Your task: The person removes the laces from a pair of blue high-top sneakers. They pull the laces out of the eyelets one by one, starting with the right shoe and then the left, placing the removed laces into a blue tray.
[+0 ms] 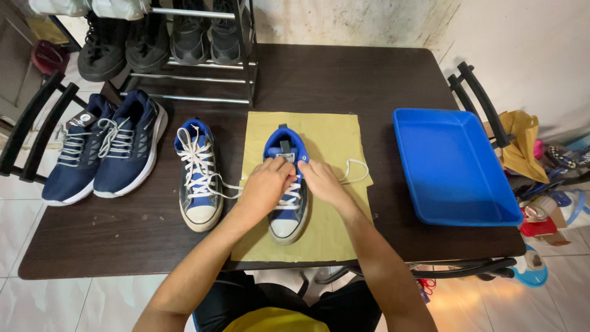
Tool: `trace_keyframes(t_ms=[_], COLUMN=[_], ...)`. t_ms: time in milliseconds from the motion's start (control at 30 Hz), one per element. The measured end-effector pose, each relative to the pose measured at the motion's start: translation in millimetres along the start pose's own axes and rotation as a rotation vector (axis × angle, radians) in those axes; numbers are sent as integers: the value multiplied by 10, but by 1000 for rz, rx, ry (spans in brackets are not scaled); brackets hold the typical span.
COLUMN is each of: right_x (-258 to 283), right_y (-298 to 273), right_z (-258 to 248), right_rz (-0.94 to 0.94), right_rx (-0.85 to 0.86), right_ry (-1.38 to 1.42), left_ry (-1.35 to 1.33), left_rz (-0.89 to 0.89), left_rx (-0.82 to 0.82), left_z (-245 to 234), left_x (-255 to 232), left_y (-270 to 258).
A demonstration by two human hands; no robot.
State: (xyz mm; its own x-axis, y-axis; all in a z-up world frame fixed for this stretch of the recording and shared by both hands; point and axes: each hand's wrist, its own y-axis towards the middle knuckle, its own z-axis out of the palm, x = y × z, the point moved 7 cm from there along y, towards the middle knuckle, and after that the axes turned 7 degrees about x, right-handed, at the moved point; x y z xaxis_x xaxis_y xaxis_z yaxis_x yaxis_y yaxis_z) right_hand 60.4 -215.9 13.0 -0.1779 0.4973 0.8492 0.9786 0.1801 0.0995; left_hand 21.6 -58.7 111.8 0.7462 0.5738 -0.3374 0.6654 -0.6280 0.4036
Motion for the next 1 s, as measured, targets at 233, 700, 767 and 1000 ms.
trace_keyframes(t_ms=[233,700,767,1000], right_x=[-129,-83,-105,-301], right_y=[44,-46,-40,7], right_z=[-57,-90,-87,-4], right_rz=[21,14,-4,46], right_rx=[-44,-31,-48,-107], right_ry=[9,52,48,66], left_ry=[-240,62,-14,72], left_rz=[-42,-369,-161,138], left_rx=[-133,57,-62,75], left_z=[-103,-562,-560,67], left_x=[155,502,212,-95], left_y=[-142,-473,-317,261])
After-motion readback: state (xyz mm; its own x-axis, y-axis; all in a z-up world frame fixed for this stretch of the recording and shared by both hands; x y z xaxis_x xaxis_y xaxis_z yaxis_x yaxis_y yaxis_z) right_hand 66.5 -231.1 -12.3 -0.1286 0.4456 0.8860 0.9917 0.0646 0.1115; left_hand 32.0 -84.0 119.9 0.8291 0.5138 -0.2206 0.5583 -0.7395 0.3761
